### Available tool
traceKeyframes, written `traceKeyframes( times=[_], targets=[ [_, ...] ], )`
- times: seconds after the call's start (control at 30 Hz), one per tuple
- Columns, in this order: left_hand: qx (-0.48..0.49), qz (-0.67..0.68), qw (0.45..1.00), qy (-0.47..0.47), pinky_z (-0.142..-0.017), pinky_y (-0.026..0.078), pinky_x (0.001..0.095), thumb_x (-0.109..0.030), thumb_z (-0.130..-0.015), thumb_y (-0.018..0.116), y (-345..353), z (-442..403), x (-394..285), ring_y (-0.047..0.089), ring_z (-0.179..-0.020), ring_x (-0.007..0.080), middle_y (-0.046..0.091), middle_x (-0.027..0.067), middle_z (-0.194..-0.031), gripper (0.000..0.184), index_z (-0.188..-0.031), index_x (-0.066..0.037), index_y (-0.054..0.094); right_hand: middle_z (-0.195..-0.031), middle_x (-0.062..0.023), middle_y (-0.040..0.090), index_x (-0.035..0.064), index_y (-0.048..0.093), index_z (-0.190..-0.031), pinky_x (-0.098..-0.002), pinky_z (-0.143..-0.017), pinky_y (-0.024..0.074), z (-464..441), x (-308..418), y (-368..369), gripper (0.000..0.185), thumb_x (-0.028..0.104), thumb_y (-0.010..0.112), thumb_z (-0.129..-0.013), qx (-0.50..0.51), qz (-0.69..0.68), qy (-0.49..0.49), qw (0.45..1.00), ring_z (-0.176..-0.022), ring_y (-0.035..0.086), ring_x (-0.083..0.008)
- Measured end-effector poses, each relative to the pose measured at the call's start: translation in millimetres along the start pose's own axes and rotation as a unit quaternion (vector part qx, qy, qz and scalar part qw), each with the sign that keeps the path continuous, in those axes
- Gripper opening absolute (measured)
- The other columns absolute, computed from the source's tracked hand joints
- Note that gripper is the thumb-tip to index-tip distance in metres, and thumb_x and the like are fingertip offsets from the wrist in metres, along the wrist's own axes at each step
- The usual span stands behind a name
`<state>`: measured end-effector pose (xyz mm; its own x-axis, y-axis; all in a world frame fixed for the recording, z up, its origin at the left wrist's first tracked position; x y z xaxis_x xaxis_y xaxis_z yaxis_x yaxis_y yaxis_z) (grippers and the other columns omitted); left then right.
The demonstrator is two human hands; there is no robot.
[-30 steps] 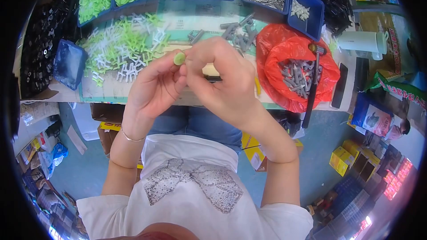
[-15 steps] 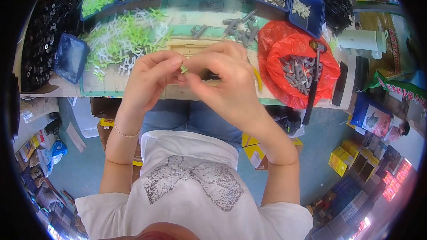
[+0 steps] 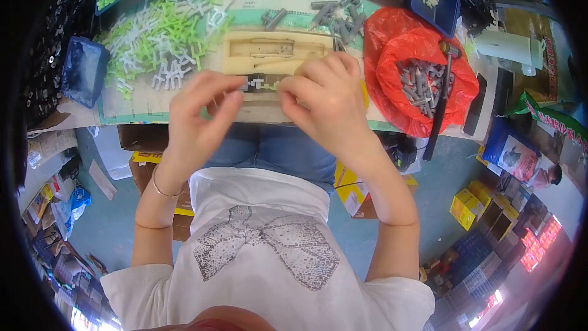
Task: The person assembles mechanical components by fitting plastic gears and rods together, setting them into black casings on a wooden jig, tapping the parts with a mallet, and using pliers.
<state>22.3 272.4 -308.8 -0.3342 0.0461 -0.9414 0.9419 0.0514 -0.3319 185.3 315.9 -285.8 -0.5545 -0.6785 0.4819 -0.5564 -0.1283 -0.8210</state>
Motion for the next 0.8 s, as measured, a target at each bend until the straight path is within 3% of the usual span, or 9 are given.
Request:
traceKeyframes(
  times=[0.07,0.1,0.17,0.63,0.8],
  targets=[
    [-0.027,-0.137,0.982,0.131,-0.055,0.045,0.0300,-0.004,-0.075,0.067,8,9,-4,0.054,-0.063,0.0213,0.054,0.0041,-0.076,0.022,-0.096,-0.006,0.067,-0.072,0.0004,0.053,0.0118,0.061,-0.074,-0.0381,-0.081,0.0393,0,-6,6,0.016,0.005,0.071,-0.064,0.007,0.010,0.010,1.000,-0.074,0.054,-0.0198],
    [-0.025,-0.136,0.982,0.130,-0.055,0.045,0.0300,-0.004,-0.075,0.067,11,11,-1,0.054,-0.063,0.0213,0.054,0.0041,-0.076,0.022,-0.096,-0.006,0.067,-0.073,0.0002,0.052,0.0118,0.061,-0.073,-0.0375,-0.080,0.0389,-1,-7,8,0.015,0.006,0.071,-0.063,0.002,0.009,0.000,1.000,-0.074,0.053,-0.0198],
    [-0.019,-0.288,0.932,0.221,-0.053,0.042,0.0292,-0.006,-0.070,0.068,22,18,-8,0.052,-0.062,0.0171,0.049,0.0005,-0.072,0.030,-0.099,-0.009,0.067,-0.074,0.0000,0.051,0.0119,0.061,-0.072,-0.0369,-0.079,0.0385,-2,-8,8,0.015,0.006,0.070,-0.062,-0.003,0.009,-0.009,1.000,-0.075,0.053,-0.0198],
    [-0.029,-0.342,0.906,0.248,-0.050,0.039,0.0275,-0.009,-0.065,0.067,38,24,-1,0.049,-0.061,0.0142,0.047,-0.0011,-0.070,0.038,-0.104,-0.008,0.067,-0.073,-0.0010,0.054,0.0074,0.066,-0.077,-0.0371,-0.087,0.0371,-9,-7,12,0.012,0.005,0.071,-0.067,0.096,-0.002,0.009,0.995,-0.074,0.054,-0.0195],
    [-0.013,-0.344,0.901,0.262,-0.050,0.038,0.0271,-0.009,-0.066,0.067,41,27,-4,0.048,-0.059,0.0134,0.046,-0.0012,-0.069,0.039,-0.104,-0.007,0.067,-0.073,-0.0024,0.054,0.0083,0.067,-0.079,-0.0393,-0.087,0.0360,-7,-13,5,0.010,0.006,0.069,-0.069,0.073,-0.020,0.028,0.997,-0.076,0.054,-0.0211]
  ],
)
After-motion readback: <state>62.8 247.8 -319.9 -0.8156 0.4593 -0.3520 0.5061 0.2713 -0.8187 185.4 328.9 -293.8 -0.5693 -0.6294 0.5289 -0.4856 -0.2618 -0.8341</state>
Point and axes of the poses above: each hand's wrist, its own z-axis away from the middle knuckle, its own y-axis out of the palm, x = y × z, the point moved 6 cm from there along -z, towards the middle knuckle
